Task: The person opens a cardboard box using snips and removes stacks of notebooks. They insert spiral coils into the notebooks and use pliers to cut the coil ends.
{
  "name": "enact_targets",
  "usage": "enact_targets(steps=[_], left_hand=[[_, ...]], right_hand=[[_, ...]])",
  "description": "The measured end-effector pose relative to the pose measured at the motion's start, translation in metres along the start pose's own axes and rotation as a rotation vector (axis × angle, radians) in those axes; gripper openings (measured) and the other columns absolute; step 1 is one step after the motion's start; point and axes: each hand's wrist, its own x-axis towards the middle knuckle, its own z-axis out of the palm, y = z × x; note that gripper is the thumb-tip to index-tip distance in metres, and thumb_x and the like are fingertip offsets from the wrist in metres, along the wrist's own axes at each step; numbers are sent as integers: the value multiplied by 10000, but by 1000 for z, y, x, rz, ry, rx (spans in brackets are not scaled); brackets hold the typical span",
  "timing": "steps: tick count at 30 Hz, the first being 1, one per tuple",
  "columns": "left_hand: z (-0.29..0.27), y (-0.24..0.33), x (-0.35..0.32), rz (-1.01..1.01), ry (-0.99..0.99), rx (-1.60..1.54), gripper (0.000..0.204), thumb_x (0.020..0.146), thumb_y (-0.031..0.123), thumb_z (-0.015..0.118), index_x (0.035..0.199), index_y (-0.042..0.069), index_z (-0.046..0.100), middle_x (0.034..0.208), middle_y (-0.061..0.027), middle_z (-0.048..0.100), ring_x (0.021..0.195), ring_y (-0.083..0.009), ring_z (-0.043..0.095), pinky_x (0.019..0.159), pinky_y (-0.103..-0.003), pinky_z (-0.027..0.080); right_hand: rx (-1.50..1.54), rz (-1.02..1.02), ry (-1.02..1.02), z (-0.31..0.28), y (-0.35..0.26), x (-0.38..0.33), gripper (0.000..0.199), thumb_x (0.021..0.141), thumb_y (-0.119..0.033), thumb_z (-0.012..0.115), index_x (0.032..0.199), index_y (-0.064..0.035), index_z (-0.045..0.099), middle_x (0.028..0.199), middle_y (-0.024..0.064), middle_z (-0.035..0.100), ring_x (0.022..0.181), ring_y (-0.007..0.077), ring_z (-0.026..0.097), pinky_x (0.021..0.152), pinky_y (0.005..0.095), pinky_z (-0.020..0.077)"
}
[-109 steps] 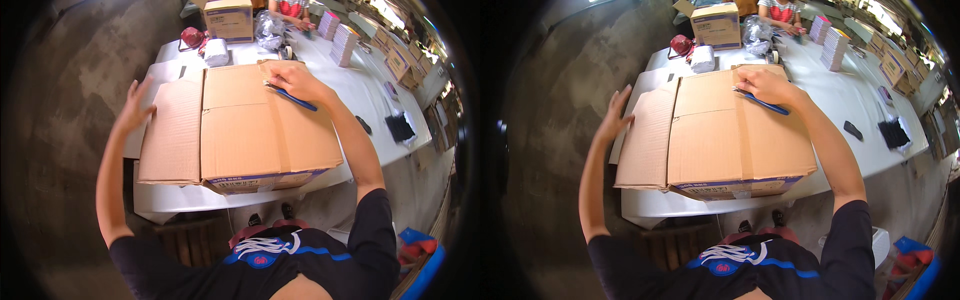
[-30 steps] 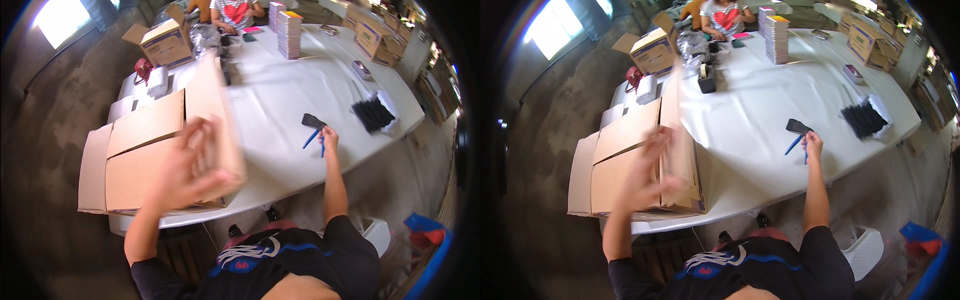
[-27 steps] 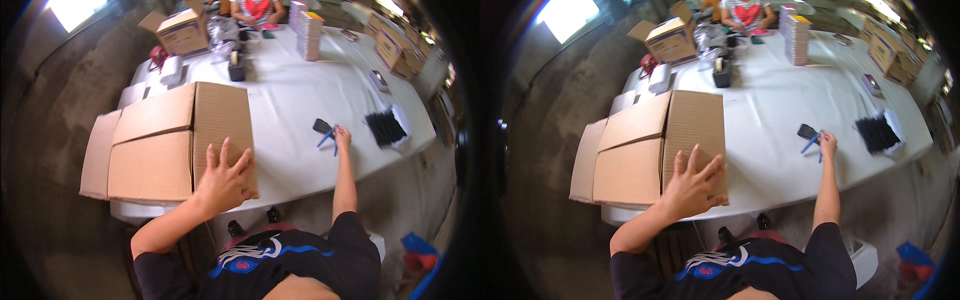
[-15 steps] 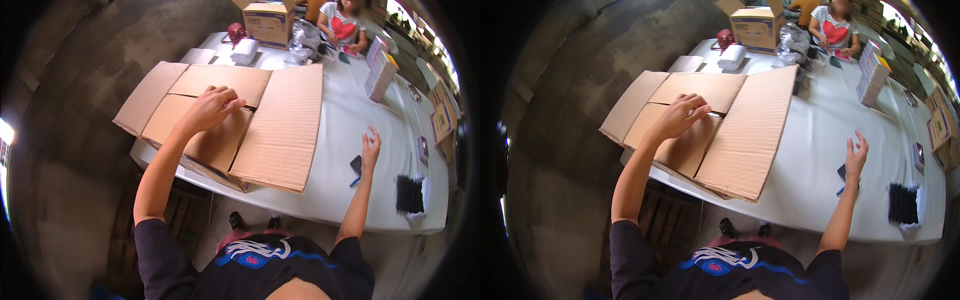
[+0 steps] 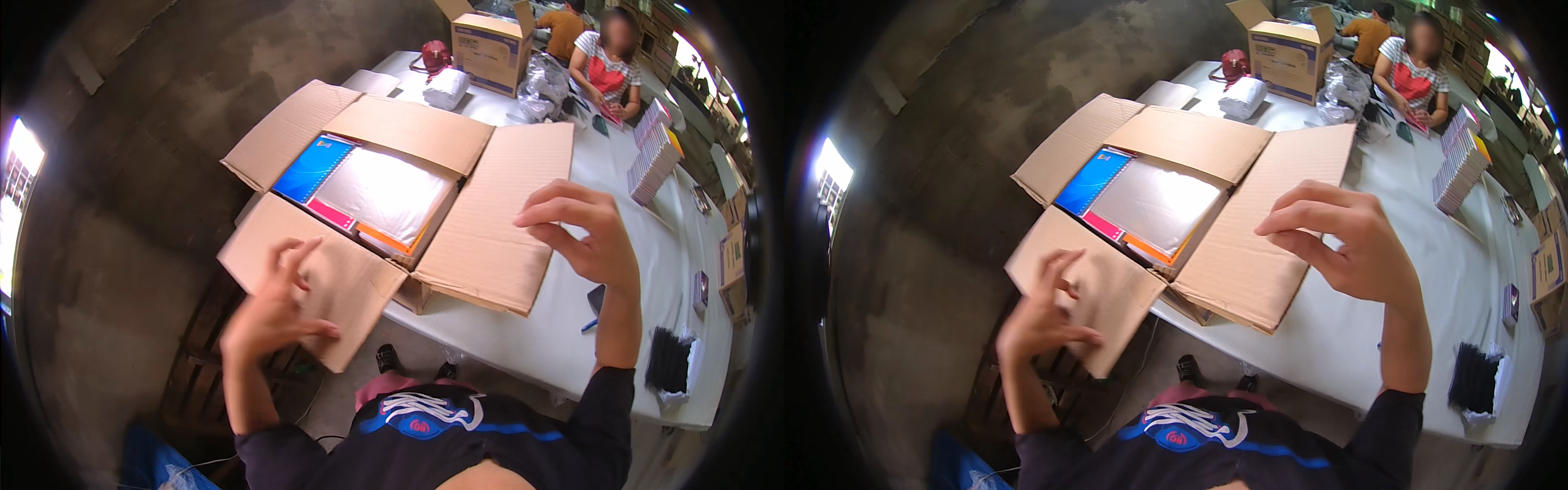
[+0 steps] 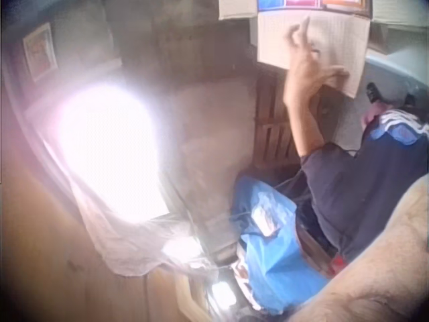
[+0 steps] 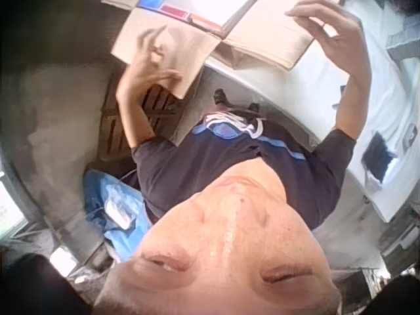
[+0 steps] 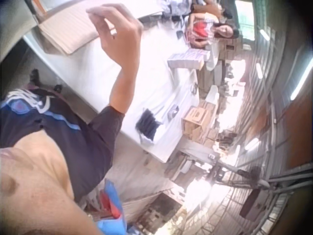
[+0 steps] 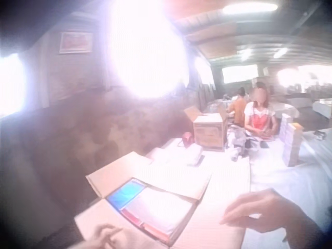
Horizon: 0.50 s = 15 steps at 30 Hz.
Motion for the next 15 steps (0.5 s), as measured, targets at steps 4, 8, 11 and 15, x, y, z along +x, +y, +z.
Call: enact_targets(steps=[4, 8, 11, 15], left_hand=[[125, -60, 27, 80, 518, -210, 1206, 482, 143, 903, 1440, 186, 171, 1450, -173, 25, 953, -287, 513, 782, -364, 524], [169, -96, 66, 278, 656, -349, 1156, 545, 221, 867, 1444, 171, 142, 1451, -204, -87, 939, -322, 517, 794, -398, 522], [167, -98, 62, 334, 651, -282, 1154, 555, 301, 858, 1446, 164, 138, 1441, -231, -91, 863, -315, 518, 782, -415, 504], [148, -101, 49, 329, 555, -197, 1119, 586, 376, 843, 1435, 132, 157, 1423, -253, -45, 816, -303, 528, 729, -407, 508]], right_hand=[[-96, -48, -335, 24, 1, 54, 160, 793, -11, 618, 948, -31, 654, 911, 125, 649, 822, 290, 631, 716, 345, 495], [-360, -36, -522, 69, -3, 91, 361, 811, -165, 618, 1145, -35, 571, 1084, 183, 605, 990, 331, 590, 855, 390, 463], [-490, -86, -496, 107, 15, 105, 475, 762, -244, 635, 1150, 6, 526, 930, 194, 595, 863, 339, 610, 751, 417, 487], [-479, 118, -567, 134, 22, 108, 577, 753, -341, 634, 1194, 7, 503, 1130, 235, 541, 1042, 366, 552, 887, 402, 454]])
